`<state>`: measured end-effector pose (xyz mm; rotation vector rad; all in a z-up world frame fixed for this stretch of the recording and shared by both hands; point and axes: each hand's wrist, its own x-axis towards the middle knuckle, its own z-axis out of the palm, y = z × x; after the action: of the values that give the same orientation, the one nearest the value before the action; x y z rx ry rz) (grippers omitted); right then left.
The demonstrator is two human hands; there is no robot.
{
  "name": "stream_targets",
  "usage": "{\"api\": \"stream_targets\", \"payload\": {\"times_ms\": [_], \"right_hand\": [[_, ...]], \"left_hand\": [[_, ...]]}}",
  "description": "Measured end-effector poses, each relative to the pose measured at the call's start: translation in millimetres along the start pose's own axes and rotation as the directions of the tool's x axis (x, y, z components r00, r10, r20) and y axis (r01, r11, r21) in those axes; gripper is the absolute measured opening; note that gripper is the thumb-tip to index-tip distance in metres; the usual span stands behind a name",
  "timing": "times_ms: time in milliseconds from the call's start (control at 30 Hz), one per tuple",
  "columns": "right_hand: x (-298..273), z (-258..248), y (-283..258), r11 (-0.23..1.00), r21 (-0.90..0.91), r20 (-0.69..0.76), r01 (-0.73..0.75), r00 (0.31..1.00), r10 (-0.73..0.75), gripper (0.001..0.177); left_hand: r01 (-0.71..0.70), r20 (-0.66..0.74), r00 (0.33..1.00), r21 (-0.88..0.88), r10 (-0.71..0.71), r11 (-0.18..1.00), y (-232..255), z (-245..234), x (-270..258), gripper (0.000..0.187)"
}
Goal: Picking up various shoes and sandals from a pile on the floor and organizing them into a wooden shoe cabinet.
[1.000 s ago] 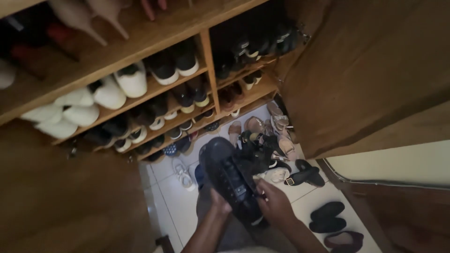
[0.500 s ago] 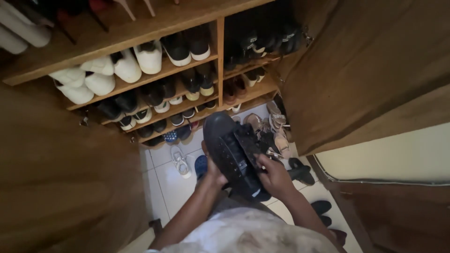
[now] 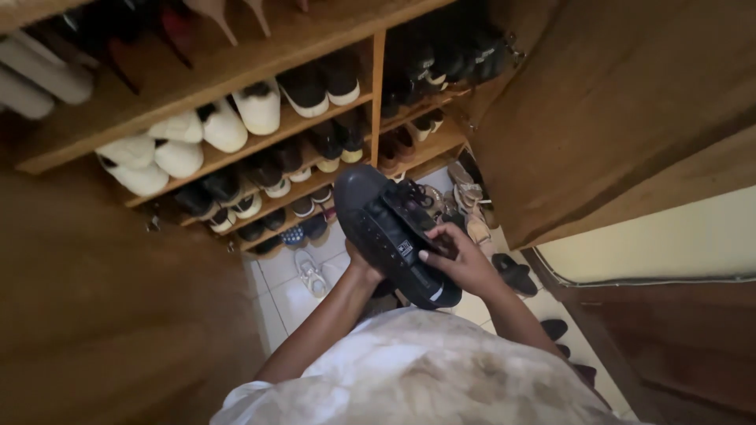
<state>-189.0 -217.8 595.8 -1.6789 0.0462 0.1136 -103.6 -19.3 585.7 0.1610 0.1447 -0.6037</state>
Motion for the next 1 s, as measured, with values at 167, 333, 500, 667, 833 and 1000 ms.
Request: {"api": "stream_targets", "payload": {"times_ms": [167, 333, 500, 667, 833, 1000], "right_hand": [[21, 12, -31, 0.953, 0.038, -0.01, -0.302, 0.953, 0.302, 0.062], [41, 34, -34, 0.784, 0.448, 0.185, -0.431, 0.902, 0.39, 0.074], [60, 52, -20, 0.674, 0.582, 0.194, -0.456, 0.882, 0.429, 0.074], [73, 62, 9, 0.649, 0.55, 0.165, -0.526, 0.83, 0.532, 0.069], [88, 63, 41, 0.802, 0.333, 0.104, -0.496, 0.865, 0.492, 0.051], [99, 50, 53, 0.798, 0.332, 0.12, -0.502, 0.862, 0.492, 0.048]], "left_hand": [[0.028, 0.096, 0.995, -0.043, -0.024, 0.999, 33, -17, 25, 0.057], [0.014, 0.049, 0.999, -0.026, -0.013, 1.0, 62, -2, 39, 0.048], [0.119, 0.08, 0.99, -0.088, -0.112, 0.989, 81, -13, 57, 0.05], [0.162, 0.1, 0.984, -0.121, -0.15, 0.979, 89, -23, 66, 0.051], [0.156, -0.028, 0.987, -0.048, -0.158, 0.987, 88, -26, 73, 0.061], [0.155, -0.003, 0.988, -0.042, -0.155, 0.987, 80, -33, 91, 0.061]]}}
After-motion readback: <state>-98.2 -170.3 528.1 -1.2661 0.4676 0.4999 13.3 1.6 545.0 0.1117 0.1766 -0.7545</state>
